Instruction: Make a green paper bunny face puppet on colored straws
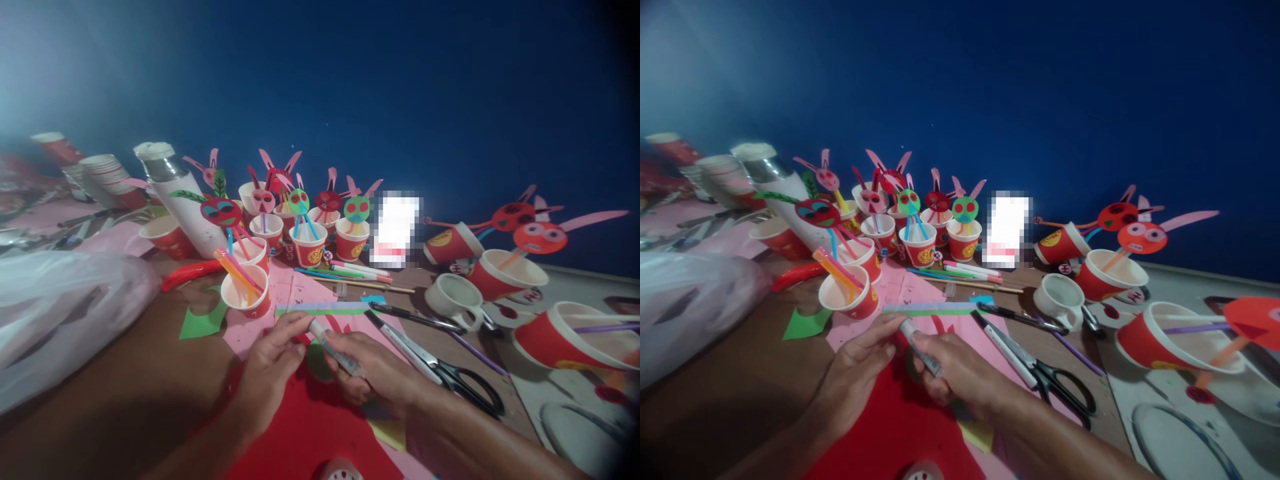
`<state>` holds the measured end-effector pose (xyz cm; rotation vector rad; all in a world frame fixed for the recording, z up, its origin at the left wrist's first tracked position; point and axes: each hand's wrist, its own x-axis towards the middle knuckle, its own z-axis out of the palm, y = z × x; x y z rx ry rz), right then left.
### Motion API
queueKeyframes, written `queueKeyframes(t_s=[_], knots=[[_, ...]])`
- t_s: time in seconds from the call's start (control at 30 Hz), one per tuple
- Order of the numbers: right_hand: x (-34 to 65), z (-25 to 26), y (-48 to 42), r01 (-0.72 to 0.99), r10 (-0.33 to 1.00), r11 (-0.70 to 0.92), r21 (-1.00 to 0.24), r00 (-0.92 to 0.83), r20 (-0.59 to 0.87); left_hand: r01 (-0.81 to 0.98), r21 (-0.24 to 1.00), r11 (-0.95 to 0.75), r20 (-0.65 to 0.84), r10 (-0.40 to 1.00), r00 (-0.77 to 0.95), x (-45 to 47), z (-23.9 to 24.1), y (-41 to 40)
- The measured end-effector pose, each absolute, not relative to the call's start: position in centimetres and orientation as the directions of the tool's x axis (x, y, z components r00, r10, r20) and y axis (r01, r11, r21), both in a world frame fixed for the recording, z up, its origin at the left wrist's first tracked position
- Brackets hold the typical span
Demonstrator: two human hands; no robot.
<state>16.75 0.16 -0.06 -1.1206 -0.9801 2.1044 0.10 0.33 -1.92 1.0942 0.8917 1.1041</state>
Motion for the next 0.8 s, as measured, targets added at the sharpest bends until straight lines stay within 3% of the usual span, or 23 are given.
queueKeyframes(t_s=[0.4, 0.8], knots=[[16.7, 0.9, 0.0, 0.03, 0.814, -0.412, -0.911, -0.436, -0.383, -0.141, 0.98, 0.138, -0.109, 0.974, 0.196, 0.5, -0.8, 0.3], [16.9, 1.1, 0.0, 0.094, 0.814, -0.38, -0.92, -0.438, -0.381, 0.192, 0.962, -0.197, 0.146, 0.957, 0.251, -0.2, -0.6, 0.8]])
